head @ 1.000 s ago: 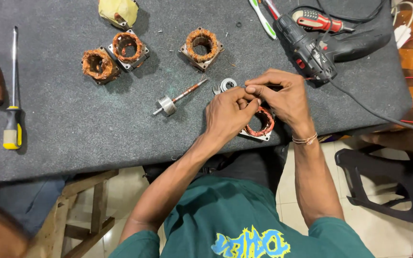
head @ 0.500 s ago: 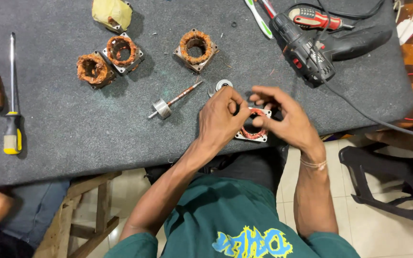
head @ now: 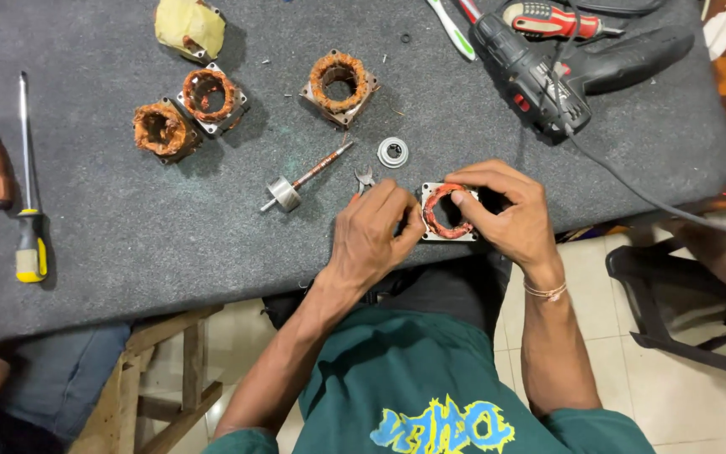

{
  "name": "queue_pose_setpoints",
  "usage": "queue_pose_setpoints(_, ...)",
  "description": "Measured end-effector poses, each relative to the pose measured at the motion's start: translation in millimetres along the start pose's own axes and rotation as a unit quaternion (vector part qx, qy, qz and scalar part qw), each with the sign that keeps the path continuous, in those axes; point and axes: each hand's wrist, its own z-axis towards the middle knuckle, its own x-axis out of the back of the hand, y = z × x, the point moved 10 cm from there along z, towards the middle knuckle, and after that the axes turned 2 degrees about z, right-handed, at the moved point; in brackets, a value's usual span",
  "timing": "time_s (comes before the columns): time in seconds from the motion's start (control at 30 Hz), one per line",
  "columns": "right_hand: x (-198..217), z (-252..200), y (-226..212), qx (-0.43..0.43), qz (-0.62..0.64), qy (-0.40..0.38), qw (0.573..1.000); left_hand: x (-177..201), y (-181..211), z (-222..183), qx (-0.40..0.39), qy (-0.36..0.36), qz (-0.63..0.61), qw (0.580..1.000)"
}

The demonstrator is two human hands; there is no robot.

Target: Inspecting and repairing the copper windings of motor stators on a workbench using pliers

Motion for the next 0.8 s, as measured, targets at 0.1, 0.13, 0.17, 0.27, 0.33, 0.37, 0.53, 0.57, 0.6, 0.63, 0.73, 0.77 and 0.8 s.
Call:
queue_pose_setpoints(0.1, 4.2, -3.4, 5.1, 0.011, -0.015, 0.026, 0.999, 5.5, 12.9, 4.3, -0.043, 0.002, -0.005, 0.999)
queue_pose_setpoints(0.13, 3.6, -2.7, 2.6, 0.012, -0.016, 0.026, 0.999, 7.6, 15.1, 7.8, -0.044, 0.003, -0.005, 0.999)
queue_pose_setpoints(0.17, 4.1, -2.7, -1.3, 0.019, -0.018, 0.034, 0.999, 10.8, 21.8, 9.7, -0.064, 0.009, -0.001, 0.998)
queue_pose_setpoints(0.27, 3.6, -1.5, -5.6, 0.034, -0.025, 0.047, 0.998, 15.4, 29.8, 9.7, -0.094, 0.016, 0.007, 0.995)
queue_pose_setpoints(0.33, 4.0, -3.1, -5.8, 0.037, -0.033, 0.052, 0.997, 12.6, 30.3, 4.8, -0.101, 0.016, 0.006, 0.995)
queue_pose_setpoints(0.37, 4.1, -3.1, -6.5, 0.039, -0.037, 0.056, 0.997, 10.1, 30.2, 1.7, -0.111, 0.015, 0.020, 0.994)
queue_pose_setpoints(0.53, 5.6, -0.4, -3.0, 0.031, -0.042, 0.056, 0.997, 7.8, 40.7, -9.5, -0.157, 0.018, 0.067, 0.985)
queue_pose_setpoints(0.57, 4.9, -0.5, -0.7, 0.022, -0.037, 0.048, 0.998, 5.9, 44.5, -13.5, -0.167, 0.015, 0.068, 0.983)
queue_pose_setpoints(0.6, 4.2, -0.7, 1.7, 0.012, -0.033, 0.041, 0.999, 3.8, 48.3, -17.6, -0.178, 0.012, 0.068, 0.982)
queue_pose_setpoints(0.63, 4.2, -1.2, 1.3, 0.012, -0.033, 0.042, 0.999, 1.7, 48.6, -20.1, -0.179, 0.012, 0.068, 0.981)
queue_pose_setpoints(0.73, 3.0, -2.6, 0.9, 0.006, -0.039, 0.040, 0.998, -2.0, 54.9, -29.9, -0.208, 0.024, 0.058, 0.976)
queue_pose_setpoints(0.77, 3.2, -3.3, 0.2, 0.005, -0.037, 0.043, 0.998, -3.2, 55.1, -32.1, -0.206, 0.027, 0.055, 0.977)
queue_pose_setpoints(0.8, 3.6, -4.0, -0.4, 0.003, -0.035, 0.046, 0.998, -4.5, 55.4, -34.2, -0.204, 0.030, 0.051, 0.977)
